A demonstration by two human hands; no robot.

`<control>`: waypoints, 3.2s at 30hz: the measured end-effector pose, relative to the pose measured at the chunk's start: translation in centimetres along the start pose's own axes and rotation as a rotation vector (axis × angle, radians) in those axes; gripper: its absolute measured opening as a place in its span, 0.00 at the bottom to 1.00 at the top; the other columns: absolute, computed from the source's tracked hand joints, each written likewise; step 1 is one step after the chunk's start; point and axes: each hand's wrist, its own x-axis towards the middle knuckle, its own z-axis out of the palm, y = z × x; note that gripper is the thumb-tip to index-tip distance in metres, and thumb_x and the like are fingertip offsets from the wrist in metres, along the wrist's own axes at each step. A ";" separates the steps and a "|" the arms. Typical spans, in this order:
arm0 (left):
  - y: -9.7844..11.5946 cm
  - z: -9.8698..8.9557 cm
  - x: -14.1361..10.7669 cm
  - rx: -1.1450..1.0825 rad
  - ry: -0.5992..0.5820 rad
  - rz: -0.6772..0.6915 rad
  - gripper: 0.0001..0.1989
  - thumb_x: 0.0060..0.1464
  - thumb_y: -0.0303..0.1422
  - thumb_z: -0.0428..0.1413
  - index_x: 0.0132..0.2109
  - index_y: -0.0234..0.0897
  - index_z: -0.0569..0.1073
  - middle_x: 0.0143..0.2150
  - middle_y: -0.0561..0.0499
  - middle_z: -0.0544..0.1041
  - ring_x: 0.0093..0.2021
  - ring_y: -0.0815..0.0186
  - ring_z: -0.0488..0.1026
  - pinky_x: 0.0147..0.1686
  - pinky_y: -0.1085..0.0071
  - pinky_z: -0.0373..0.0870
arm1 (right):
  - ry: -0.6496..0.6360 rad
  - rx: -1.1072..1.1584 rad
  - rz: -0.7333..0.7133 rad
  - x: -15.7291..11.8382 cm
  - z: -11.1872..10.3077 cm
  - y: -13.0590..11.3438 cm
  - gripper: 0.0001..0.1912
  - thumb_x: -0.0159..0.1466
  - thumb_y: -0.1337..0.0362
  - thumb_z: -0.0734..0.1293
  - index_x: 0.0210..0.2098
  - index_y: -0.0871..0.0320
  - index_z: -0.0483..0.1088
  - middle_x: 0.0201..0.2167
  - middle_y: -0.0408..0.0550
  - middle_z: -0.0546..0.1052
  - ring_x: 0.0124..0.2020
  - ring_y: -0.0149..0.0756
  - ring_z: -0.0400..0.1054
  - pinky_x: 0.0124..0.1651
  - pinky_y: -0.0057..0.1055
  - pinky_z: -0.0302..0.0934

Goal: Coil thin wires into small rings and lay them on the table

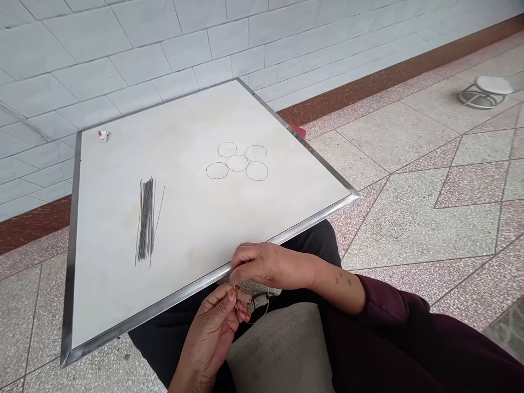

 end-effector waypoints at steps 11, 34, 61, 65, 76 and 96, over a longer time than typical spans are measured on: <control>-0.1 -0.2 0.1 0.114 -0.003 0.033 0.09 0.53 0.36 0.63 0.30 0.35 0.79 0.25 0.52 0.71 0.28 0.69 0.65 0.32 0.71 0.65 | -0.069 0.111 0.092 0.4 -0.6 -0.3 0.10 0.68 0.72 0.62 0.44 0.57 0.73 0.39 0.46 0.71 0.41 0.30 0.66 0.42 0.26 0.64; -1.1 0.4 -0.3 -0.219 0.009 0.106 0.07 0.46 0.32 0.67 0.35 0.35 0.82 0.34 0.51 0.74 0.25 0.74 0.61 0.27 0.73 0.68 | 0.176 0.270 0.054 0.7 -0.3 -0.3 0.13 0.71 0.61 0.61 0.40 0.60 0.76 0.35 0.48 0.71 0.41 0.30 0.67 0.44 0.25 0.66; -1.6 0.6 0.0 -0.253 0.025 0.279 0.06 0.56 0.32 0.60 0.31 0.36 0.76 0.34 0.51 0.68 0.36 0.67 0.65 0.39 0.69 0.70 | 0.245 0.669 0.470 0.4 0.8 -1.7 0.10 0.69 0.60 0.63 0.48 0.56 0.66 0.26 0.36 0.64 0.22 0.23 0.57 0.27 0.23 0.55; -1.6 0.8 -0.2 -0.250 0.012 0.287 0.07 0.56 0.31 0.59 0.29 0.36 0.74 0.31 0.52 0.64 0.33 0.68 0.62 0.36 0.70 0.68 | 0.298 0.675 0.528 0.4 1.2 -1.8 0.11 0.70 0.58 0.61 0.43 0.58 0.68 0.21 0.35 0.62 0.19 0.23 0.56 0.24 0.22 0.54; -1.2 1.2 -0.8 -0.287 0.113 0.348 0.05 0.51 0.29 0.64 0.30 0.36 0.75 0.32 0.52 0.66 0.33 0.69 0.64 0.35 0.72 0.70 | 0.341 0.889 0.462 0.1 1.7 -2.2 0.20 0.70 0.48 0.59 0.48 0.58 0.67 0.27 0.40 0.68 0.24 0.24 0.62 0.27 0.23 0.59; -1.2 0.6 -0.8 -0.354 0.140 0.442 0.06 0.48 0.28 0.65 0.29 0.36 0.75 0.31 0.53 0.69 0.34 0.69 0.67 0.36 0.74 0.70 | 0.445 1.023 0.432 0.6 2.6 -2.6 0.18 0.67 0.49 0.64 0.36 0.58 0.64 0.25 0.39 0.69 0.25 0.26 0.64 0.32 0.26 0.62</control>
